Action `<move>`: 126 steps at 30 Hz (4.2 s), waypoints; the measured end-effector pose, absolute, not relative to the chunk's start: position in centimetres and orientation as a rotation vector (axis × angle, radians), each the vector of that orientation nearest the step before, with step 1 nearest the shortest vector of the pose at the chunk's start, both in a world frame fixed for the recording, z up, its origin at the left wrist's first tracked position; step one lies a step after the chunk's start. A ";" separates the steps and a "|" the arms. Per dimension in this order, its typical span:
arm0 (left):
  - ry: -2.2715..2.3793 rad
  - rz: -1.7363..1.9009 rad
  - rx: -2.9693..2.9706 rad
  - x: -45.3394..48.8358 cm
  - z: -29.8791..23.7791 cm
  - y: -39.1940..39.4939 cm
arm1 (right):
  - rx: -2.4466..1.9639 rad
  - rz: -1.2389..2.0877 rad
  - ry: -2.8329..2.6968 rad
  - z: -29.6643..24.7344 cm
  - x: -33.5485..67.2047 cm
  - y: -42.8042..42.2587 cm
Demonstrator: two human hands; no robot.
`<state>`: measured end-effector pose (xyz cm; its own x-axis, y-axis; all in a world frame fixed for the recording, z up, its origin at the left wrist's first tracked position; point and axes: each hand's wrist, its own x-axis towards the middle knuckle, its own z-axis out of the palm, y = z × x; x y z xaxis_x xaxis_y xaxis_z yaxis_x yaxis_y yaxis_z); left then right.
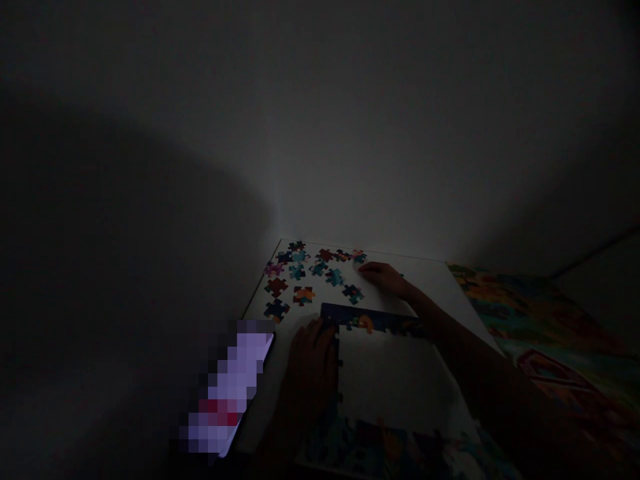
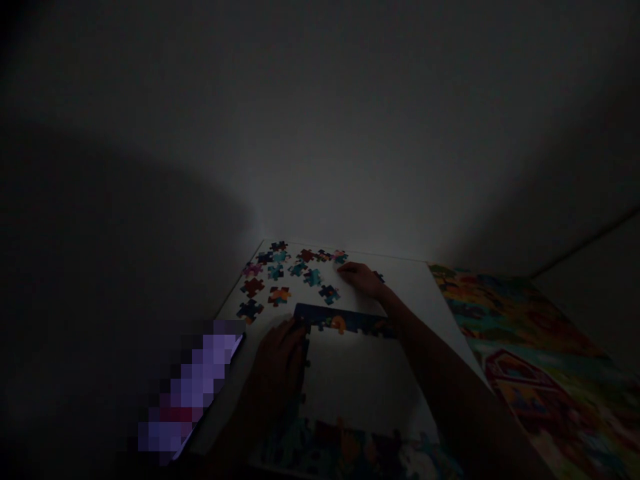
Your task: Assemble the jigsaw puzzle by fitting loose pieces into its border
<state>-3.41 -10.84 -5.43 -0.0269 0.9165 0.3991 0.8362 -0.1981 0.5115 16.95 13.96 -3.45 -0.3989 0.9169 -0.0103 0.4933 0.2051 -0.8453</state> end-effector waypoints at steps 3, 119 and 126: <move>1.872 1.108 1.980 -3.6 -5.5 -10.8 | -1.338 1.134 -1.843 -4.0 17.2 14.2; 2.278 0.736 1.988 -2.9 -4.5 3.8 | -1.723 0.623 -1.633 -2.8 28.1 12.8; 2.236 0.814 1.915 -3.0 -4.0 3.9 | -1.692 0.634 -1.619 -3.2 28.4 12.9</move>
